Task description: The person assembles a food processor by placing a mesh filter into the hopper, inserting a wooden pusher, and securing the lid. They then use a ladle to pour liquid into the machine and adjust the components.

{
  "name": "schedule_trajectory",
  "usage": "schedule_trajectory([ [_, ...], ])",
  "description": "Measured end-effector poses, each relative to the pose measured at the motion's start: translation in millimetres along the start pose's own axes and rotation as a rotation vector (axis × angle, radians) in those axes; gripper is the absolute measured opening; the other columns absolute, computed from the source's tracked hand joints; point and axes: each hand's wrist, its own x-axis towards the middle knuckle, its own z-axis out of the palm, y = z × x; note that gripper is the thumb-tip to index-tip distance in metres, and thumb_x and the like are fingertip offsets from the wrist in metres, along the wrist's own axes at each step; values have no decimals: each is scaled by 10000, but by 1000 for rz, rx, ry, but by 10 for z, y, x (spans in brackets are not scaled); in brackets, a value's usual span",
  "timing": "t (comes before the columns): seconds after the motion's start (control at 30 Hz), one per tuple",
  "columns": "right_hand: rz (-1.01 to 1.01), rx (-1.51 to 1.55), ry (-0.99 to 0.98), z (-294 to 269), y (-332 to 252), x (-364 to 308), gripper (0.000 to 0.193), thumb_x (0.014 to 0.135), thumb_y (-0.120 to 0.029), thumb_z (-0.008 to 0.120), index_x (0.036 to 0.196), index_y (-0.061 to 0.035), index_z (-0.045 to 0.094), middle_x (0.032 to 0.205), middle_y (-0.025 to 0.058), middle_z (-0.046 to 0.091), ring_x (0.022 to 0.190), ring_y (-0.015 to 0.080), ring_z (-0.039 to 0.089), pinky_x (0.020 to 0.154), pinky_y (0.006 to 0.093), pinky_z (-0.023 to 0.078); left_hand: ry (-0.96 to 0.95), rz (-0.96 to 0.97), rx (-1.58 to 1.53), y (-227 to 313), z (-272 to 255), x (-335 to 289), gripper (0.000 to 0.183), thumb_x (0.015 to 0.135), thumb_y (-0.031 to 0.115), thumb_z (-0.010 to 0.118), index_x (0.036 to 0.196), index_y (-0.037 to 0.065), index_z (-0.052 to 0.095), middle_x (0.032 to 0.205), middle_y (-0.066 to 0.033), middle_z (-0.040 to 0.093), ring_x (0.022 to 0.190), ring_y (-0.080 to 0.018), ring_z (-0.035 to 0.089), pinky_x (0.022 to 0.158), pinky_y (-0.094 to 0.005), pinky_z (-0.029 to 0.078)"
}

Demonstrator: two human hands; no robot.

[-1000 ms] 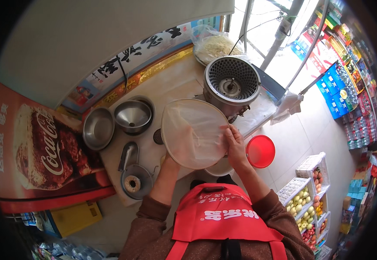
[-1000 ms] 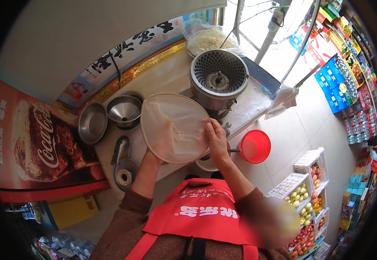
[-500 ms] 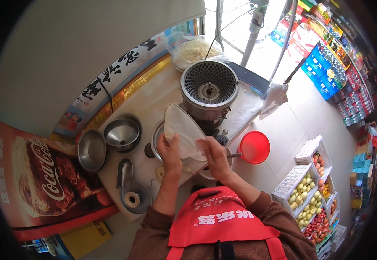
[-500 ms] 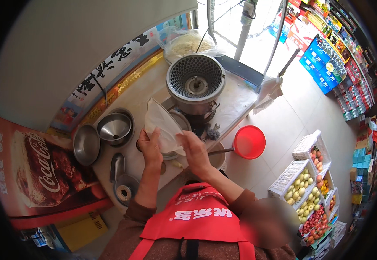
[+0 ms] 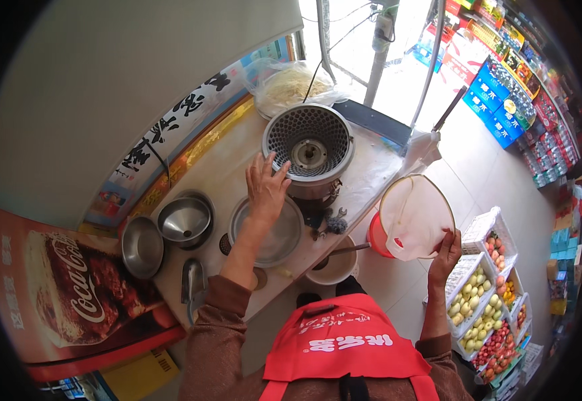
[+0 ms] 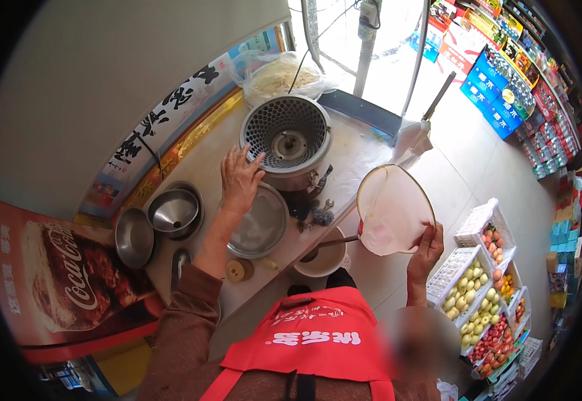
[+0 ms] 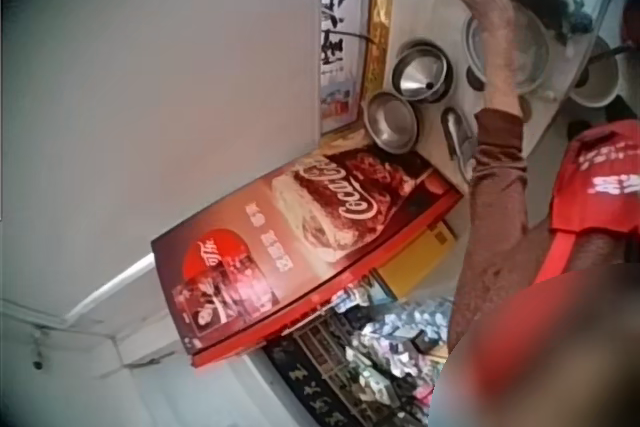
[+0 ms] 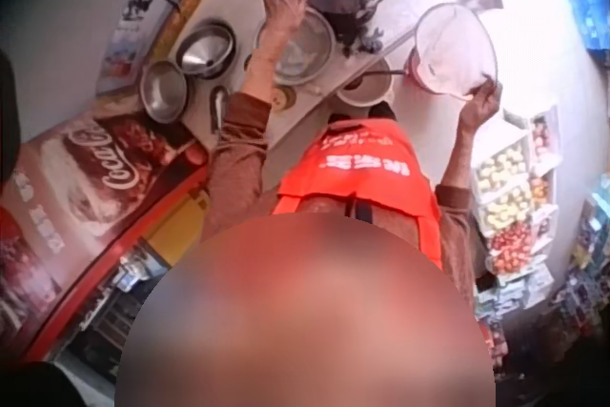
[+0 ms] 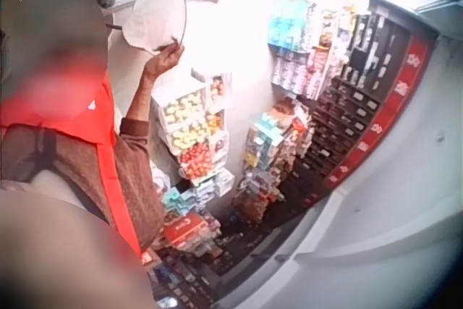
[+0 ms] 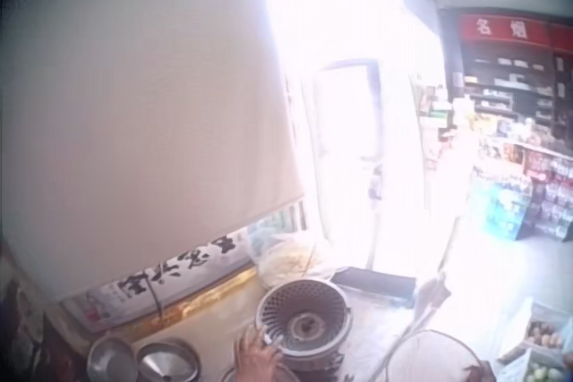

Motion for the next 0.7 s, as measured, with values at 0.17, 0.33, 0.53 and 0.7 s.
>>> schedule_trajectory([
  [0.17,50,-71,94,-305,130,108,258,1079,-240,434,1038,-56,610,661,-61,416,568,19,381,512,190,341,-371,6,35,28,217,260,167,911,275,640,1000,186,751,1017,-43,661,1164,-231,546,1144,-568,217],
  [0.33,96,-40,141,-319,250,259,256,1078,-242,438,1044,-58,611,675,-62,413,591,19,378,523,183,333,-387,-99,-88,654,573,385,236,968,293,564,954,130,732,900,-75,679,965,-277,636,1056,-507,323],
  [0.53,111,53,140,-189,420,594,234,1068,-248,466,1031,-75,620,719,-76,424,640,16,369,556,177,322,-316,-236,-416,921,685,610,431,959,373,579,1288,101,638,1241,-133,659,1232,-284,559,1132,-607,193],
  [0.7,99,116,113,-182,629,925,240,1067,-269,474,1005,-89,620,722,-91,400,632,5,337,542,177,286,-337,-197,-118,432,205,392,393,890,406,663,1179,142,708,1280,-78,641,1306,-290,482,1134,-670,85],
])
